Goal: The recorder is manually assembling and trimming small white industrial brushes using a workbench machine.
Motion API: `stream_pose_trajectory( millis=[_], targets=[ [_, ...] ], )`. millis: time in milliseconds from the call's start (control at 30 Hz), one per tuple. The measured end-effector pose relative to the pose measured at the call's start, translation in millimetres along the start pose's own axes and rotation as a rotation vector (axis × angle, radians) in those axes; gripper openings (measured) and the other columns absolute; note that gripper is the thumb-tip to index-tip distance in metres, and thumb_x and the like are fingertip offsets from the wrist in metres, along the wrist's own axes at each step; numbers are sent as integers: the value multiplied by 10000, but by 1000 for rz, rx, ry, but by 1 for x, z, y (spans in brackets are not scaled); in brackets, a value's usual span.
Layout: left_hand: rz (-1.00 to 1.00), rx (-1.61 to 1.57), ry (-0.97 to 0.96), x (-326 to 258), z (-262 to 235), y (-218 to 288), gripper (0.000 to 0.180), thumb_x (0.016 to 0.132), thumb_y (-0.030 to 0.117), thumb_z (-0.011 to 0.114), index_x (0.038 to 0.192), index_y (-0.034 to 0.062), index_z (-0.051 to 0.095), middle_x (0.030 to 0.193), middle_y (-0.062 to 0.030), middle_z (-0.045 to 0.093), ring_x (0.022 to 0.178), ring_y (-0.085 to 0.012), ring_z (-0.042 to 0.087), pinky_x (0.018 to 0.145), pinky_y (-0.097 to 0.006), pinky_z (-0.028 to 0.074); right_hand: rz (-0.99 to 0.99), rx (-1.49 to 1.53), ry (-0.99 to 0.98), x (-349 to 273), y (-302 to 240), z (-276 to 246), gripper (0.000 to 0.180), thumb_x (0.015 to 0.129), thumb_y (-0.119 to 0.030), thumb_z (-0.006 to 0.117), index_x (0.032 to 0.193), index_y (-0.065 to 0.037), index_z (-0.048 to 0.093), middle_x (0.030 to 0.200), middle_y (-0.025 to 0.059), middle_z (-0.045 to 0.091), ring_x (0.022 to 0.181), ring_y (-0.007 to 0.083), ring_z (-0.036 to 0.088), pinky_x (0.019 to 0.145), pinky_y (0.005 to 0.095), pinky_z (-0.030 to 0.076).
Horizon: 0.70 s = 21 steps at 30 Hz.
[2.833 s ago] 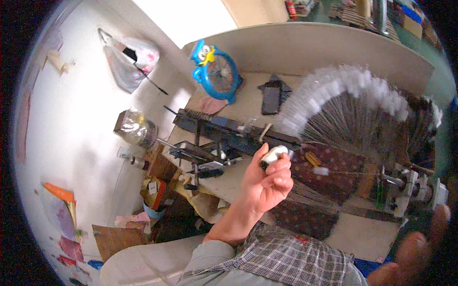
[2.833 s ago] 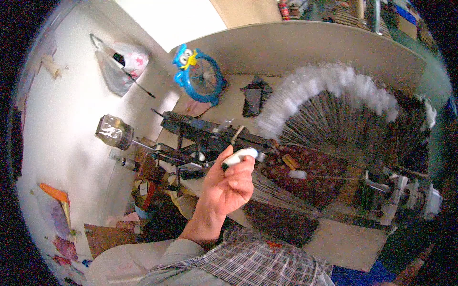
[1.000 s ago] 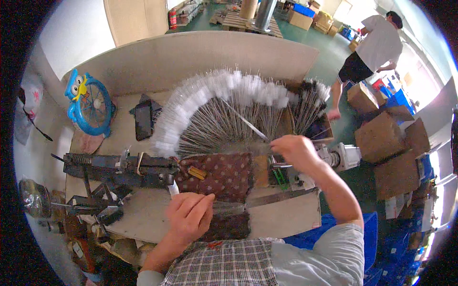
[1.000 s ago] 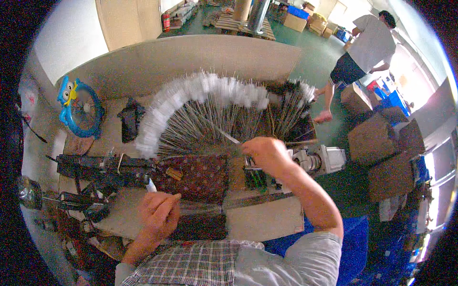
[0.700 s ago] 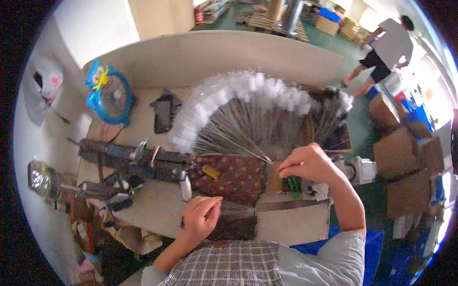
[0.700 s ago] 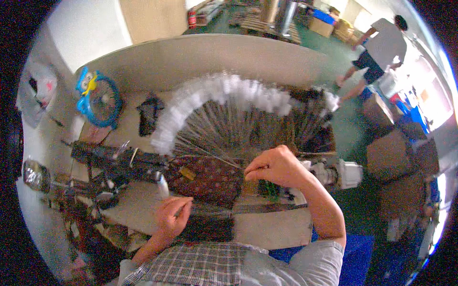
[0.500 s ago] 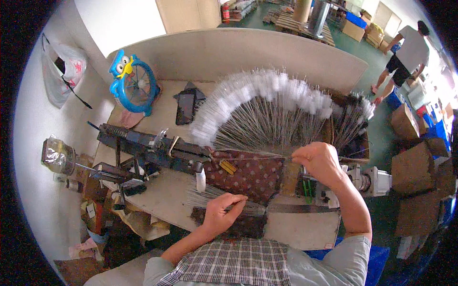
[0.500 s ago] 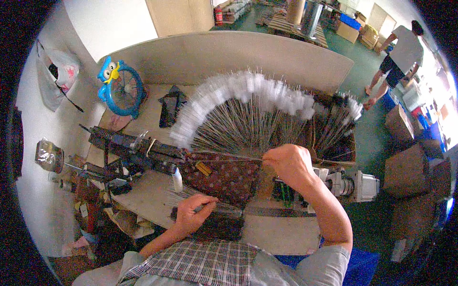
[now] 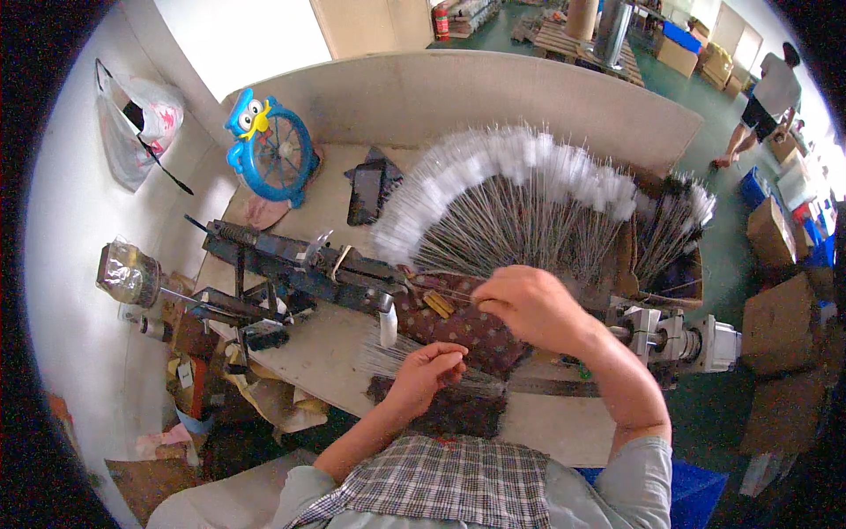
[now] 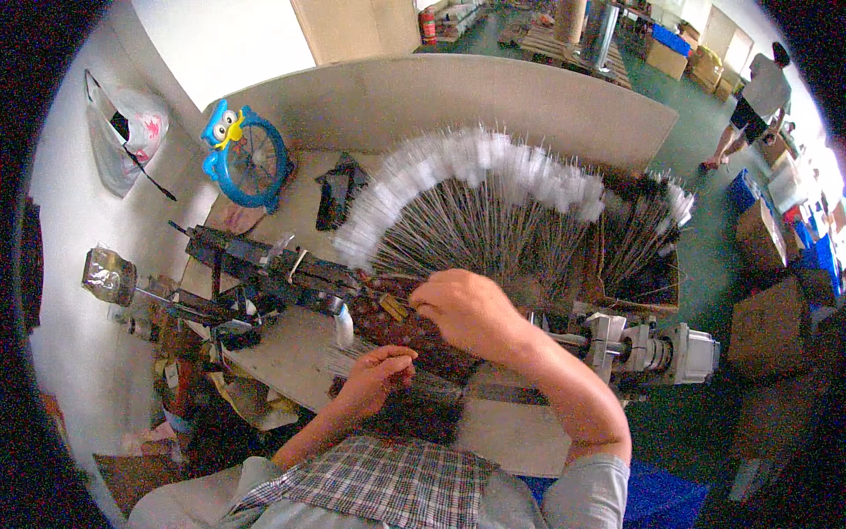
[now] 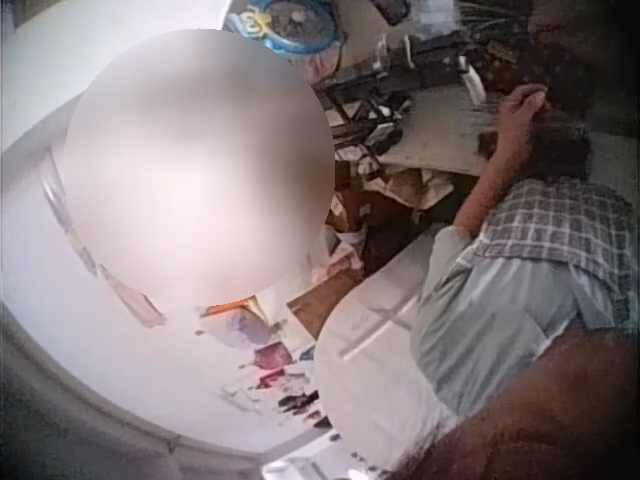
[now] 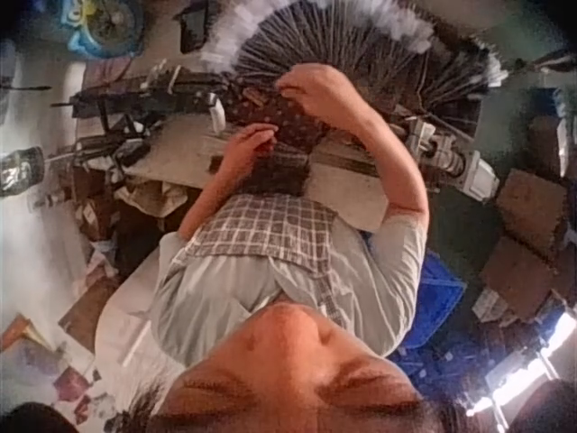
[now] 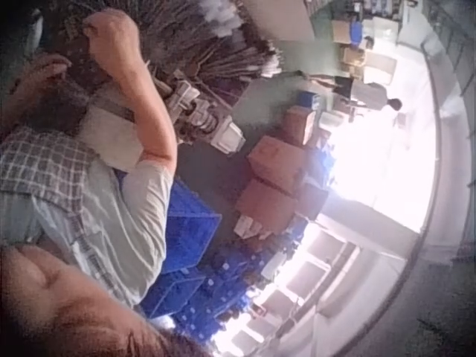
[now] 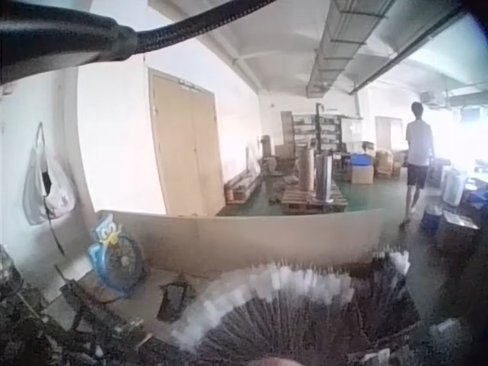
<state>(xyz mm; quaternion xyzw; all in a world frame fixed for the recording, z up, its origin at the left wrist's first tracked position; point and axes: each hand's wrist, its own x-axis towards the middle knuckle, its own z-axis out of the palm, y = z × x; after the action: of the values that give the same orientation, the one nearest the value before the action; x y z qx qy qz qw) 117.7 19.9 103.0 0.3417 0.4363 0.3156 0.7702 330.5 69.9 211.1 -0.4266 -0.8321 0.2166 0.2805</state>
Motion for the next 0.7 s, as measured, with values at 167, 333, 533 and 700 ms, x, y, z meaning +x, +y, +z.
stream_pose_trajectory(
  millis=[167,333,533,700],
  targets=[
    [-126,-449,141,8,-39,1,229,885,244,544,942,27,591,724,-29,552,645,-133,523,606,-285,454,-26,-100,13,29,-5,39,93,772,-123,554,801,-70,626,755,81,556,792,282,559,686,386,467],
    [-168,-850,151,13,-93,19,372,912,405,404,887,95,607,642,-8,493,588,-176,479,575,-339,427,2,-382,-46,58,-16,62,72,677,-99,566,696,-85,635,751,67,592,831,261,551,672,376,495],
    [139,-619,69,-15,-55,82,423,907,440,425,832,61,599,723,-43,537,651,-174,517,603,-316,438,150,-420,-55,69,-15,75,69,658,-147,596,650,-93,639,719,51,604,808,253,557,666,389,490],
    [274,958,300,19,-54,45,279,798,281,656,670,33,650,629,-60,622,603,-136,576,561,-323,464,176,-476,-89,77,-17,77,99,680,-188,596,654,-105,644,717,30,611,759,248,554,639,397,478]
  ],
)
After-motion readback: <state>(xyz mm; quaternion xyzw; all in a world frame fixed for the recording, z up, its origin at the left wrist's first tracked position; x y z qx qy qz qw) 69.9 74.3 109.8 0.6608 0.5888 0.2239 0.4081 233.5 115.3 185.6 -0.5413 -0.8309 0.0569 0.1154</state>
